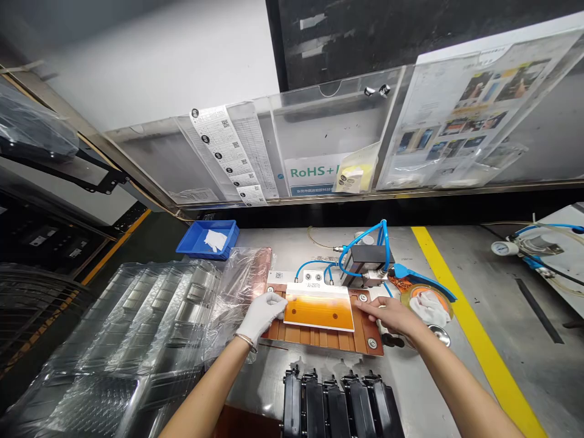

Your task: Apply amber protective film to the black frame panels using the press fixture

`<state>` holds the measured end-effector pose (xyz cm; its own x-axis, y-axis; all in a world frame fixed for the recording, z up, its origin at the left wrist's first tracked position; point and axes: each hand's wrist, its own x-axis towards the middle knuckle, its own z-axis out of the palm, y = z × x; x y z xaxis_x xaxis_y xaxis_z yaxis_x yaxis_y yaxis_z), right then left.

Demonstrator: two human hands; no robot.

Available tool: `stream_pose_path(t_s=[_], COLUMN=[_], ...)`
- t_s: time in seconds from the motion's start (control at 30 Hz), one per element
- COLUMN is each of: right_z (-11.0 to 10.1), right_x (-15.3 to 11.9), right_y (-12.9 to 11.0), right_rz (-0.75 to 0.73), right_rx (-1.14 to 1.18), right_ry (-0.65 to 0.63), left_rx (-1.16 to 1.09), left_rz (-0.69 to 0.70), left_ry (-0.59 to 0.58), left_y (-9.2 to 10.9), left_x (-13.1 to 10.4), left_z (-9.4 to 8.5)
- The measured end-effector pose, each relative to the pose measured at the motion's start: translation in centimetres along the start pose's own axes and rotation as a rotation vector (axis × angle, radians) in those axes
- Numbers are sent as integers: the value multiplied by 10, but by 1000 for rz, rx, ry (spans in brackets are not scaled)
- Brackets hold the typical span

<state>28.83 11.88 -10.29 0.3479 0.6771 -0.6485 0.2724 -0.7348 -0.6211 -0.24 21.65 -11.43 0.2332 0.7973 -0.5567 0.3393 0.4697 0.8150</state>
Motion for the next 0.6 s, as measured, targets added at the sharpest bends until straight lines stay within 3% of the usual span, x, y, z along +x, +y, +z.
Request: stream_pose_path(t_s=[0.1,0.23,0.37,0.5,0.6], right_z=[-13,-25,-25,-20,-16], right_x=[-14,-39,-40,-32,-43], right_y=[14,52,86,86,80], right_rz=[-109,-269,-469,-444,-442], right_rx=[-73,-223,-327,-337,-330], right_ry=[53,77,161,241,291], left_rx=[-55,-62,-31,21,74], left_rz=[15,35,36,18,34], left_ry=[-7,-6,-4,15,61], left_y=[-7,-9,-10,-7,-1], left_x=[4,5,4,6,-4], left_z=[0,-2,-1,1,-7])
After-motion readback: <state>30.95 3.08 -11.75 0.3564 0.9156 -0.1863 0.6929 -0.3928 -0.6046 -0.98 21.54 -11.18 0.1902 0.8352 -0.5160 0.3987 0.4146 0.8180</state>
